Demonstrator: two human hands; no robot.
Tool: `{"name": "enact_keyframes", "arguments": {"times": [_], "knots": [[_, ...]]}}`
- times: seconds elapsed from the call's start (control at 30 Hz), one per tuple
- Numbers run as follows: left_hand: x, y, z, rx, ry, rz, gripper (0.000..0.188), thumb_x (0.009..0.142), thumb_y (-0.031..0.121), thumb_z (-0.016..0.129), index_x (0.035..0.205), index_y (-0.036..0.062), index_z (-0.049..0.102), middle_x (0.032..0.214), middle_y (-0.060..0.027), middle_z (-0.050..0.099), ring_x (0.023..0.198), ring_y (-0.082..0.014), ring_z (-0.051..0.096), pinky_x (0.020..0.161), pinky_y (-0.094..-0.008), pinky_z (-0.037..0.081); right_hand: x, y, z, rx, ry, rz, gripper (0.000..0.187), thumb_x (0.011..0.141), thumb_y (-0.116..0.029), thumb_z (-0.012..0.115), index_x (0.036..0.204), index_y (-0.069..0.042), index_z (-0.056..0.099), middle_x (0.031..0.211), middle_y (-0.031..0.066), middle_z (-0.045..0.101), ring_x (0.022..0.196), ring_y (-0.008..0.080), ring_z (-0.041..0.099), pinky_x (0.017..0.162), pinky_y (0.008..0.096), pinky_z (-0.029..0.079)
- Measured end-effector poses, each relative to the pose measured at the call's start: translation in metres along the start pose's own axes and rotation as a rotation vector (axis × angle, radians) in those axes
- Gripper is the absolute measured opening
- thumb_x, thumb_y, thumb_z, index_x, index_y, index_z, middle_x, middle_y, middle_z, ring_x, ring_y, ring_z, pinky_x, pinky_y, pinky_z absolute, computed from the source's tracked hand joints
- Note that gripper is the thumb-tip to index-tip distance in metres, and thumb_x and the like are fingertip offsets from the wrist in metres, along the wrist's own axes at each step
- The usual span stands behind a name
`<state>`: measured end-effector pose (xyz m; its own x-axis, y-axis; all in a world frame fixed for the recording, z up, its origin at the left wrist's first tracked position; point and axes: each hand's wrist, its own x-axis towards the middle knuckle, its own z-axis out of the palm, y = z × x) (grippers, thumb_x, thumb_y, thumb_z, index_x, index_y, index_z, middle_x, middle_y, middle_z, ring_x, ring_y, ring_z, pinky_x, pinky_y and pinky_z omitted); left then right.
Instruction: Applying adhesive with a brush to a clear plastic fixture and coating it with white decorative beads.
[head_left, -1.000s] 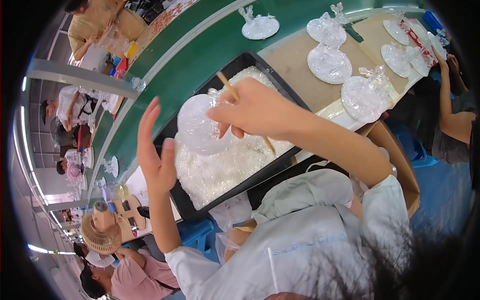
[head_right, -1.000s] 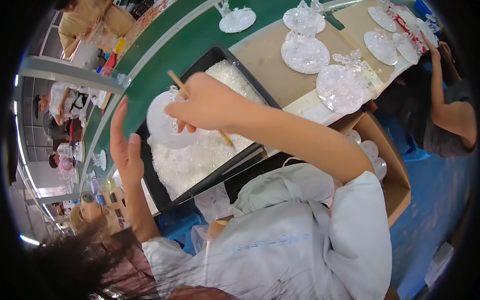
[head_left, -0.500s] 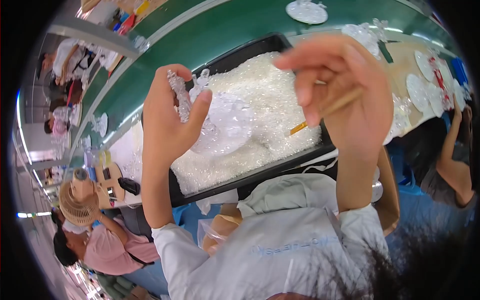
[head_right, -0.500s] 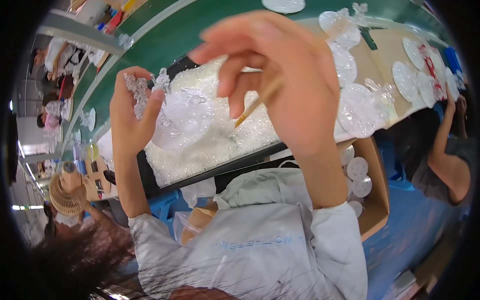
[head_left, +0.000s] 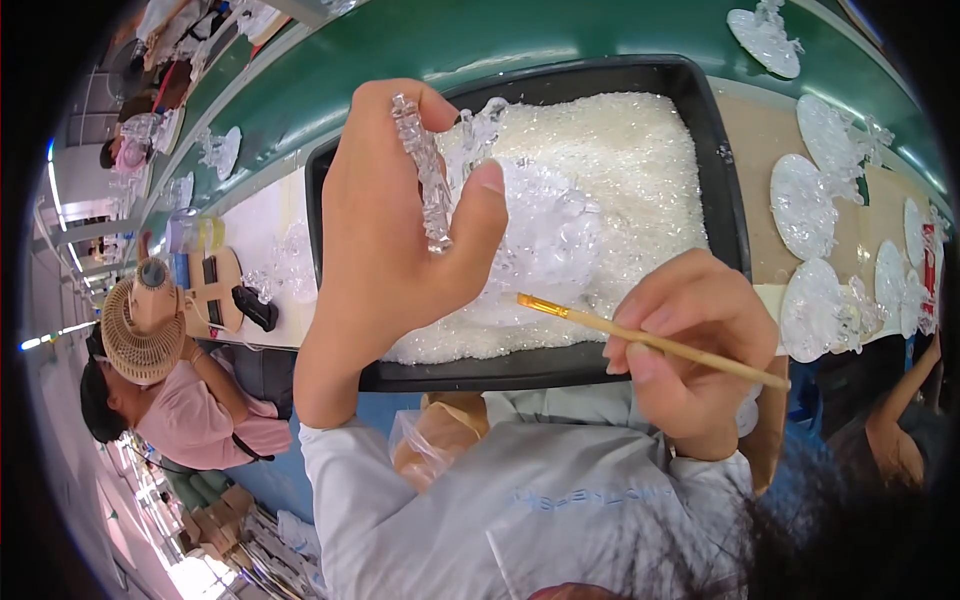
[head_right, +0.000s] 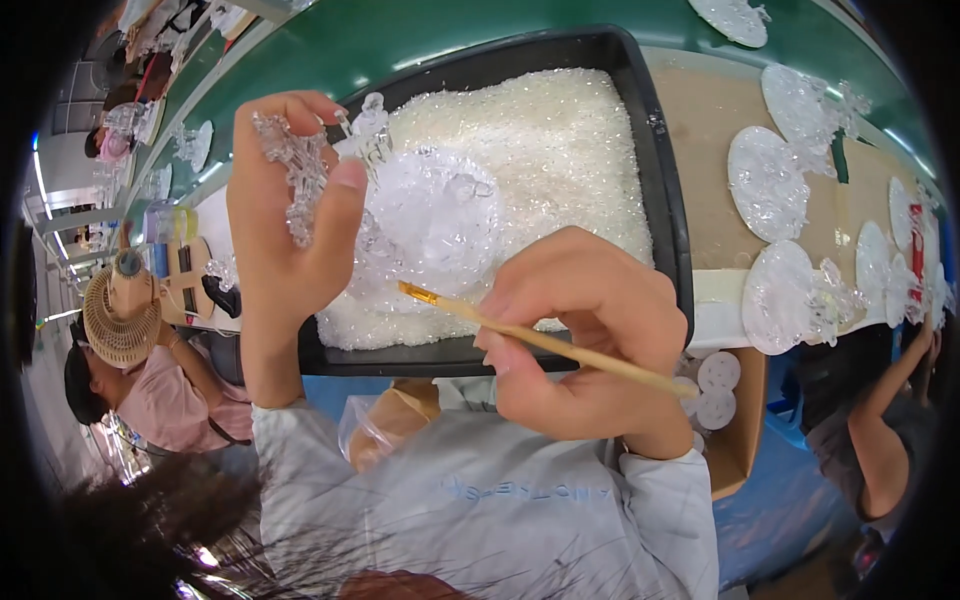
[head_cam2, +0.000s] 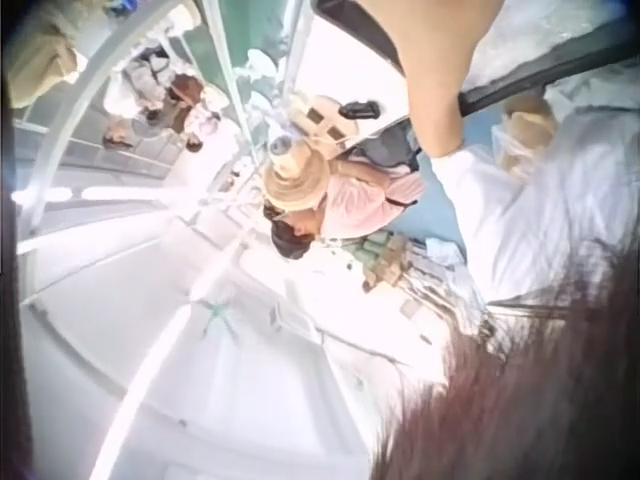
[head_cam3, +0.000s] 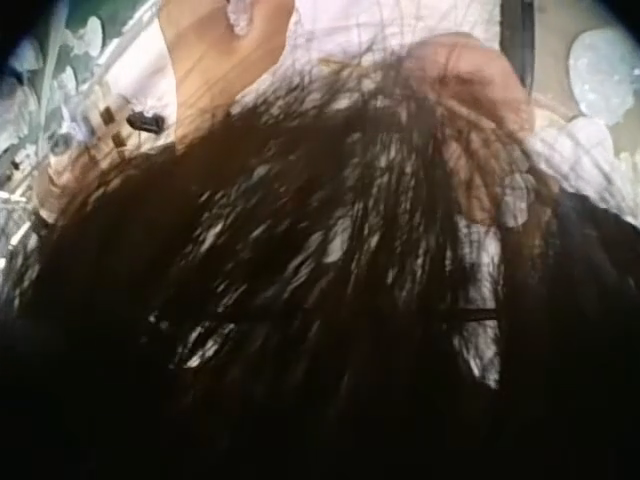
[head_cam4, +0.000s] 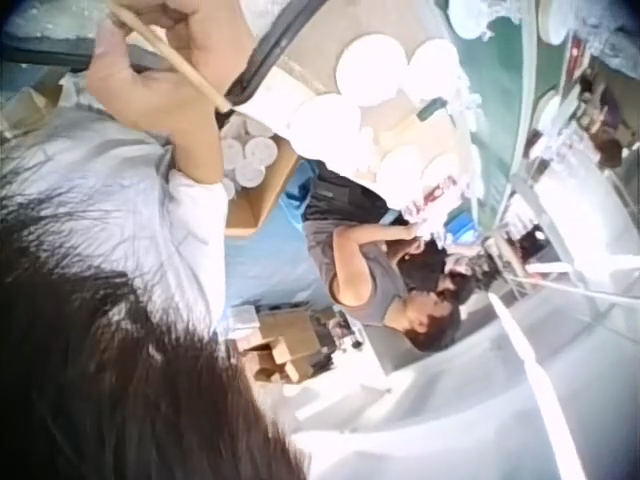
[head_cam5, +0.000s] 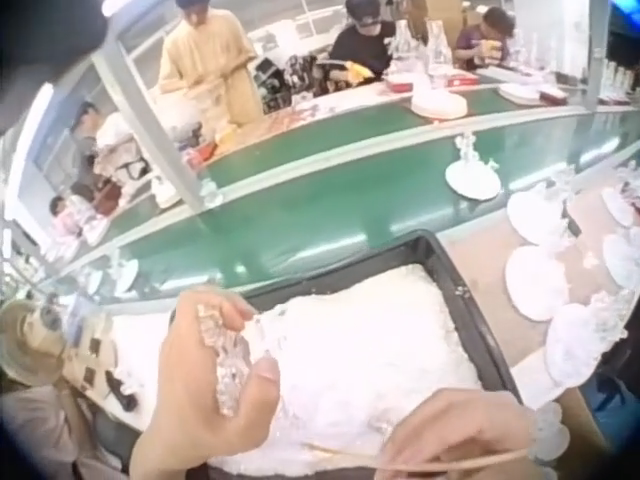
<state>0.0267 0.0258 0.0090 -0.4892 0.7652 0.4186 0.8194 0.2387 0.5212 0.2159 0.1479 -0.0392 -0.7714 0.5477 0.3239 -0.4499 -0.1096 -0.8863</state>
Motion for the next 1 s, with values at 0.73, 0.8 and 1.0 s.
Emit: {"name": "enact_keyframes", "arguments": {"times": [0.73,0.8,1.0], "knots": [[-0.006,0.004,0.000,0.106,0.011,0.042,0.039,0.080,0.007,0.072,0.106,0.0015,0.044,0.108,-0.0123,0.054,0.070,-0.0070,0.047,0.063,-0.0197,0.040,0.006,0.002,0.005,-0.426,-0.220,-0.218,0.023,0.072,0.012,0.068,0.090,0.000,0.058,0.085,0.0189,0.065,0.067,0.0212,0.070,0.059,0.0277,0.060],[-0.006,0.006,0.000,0.130,0.013,0.053,0.040,0.080,0.007,0.074,0.107,0.0017,0.044,0.108,-0.0123,0.054,0.070,-0.0072,0.047,0.063,-0.0198,0.041,0.001,0.010,0.011,-0.375,-0.068,-0.249,0.024,0.061,0.008,0.072,0.081,-0.003,0.065,0.080,0.0127,0.067,0.061,0.0206,0.065,0.055,0.0250,0.053],[-0.009,0.000,0.003,0.135,0.033,0.099,0.045,0.077,0.007,0.076,0.108,0.0025,0.043,0.111,-0.0139,0.052,0.073,-0.0095,0.049,0.064,-0.0216,0.044,0.002,0.019,0.005,-0.389,-0.201,-0.359,0.029,0.064,0.010,0.071,0.089,-0.002,0.062,0.085,0.0168,0.068,0.059,0.0216,0.067,0.052,0.0295,0.056]]}}
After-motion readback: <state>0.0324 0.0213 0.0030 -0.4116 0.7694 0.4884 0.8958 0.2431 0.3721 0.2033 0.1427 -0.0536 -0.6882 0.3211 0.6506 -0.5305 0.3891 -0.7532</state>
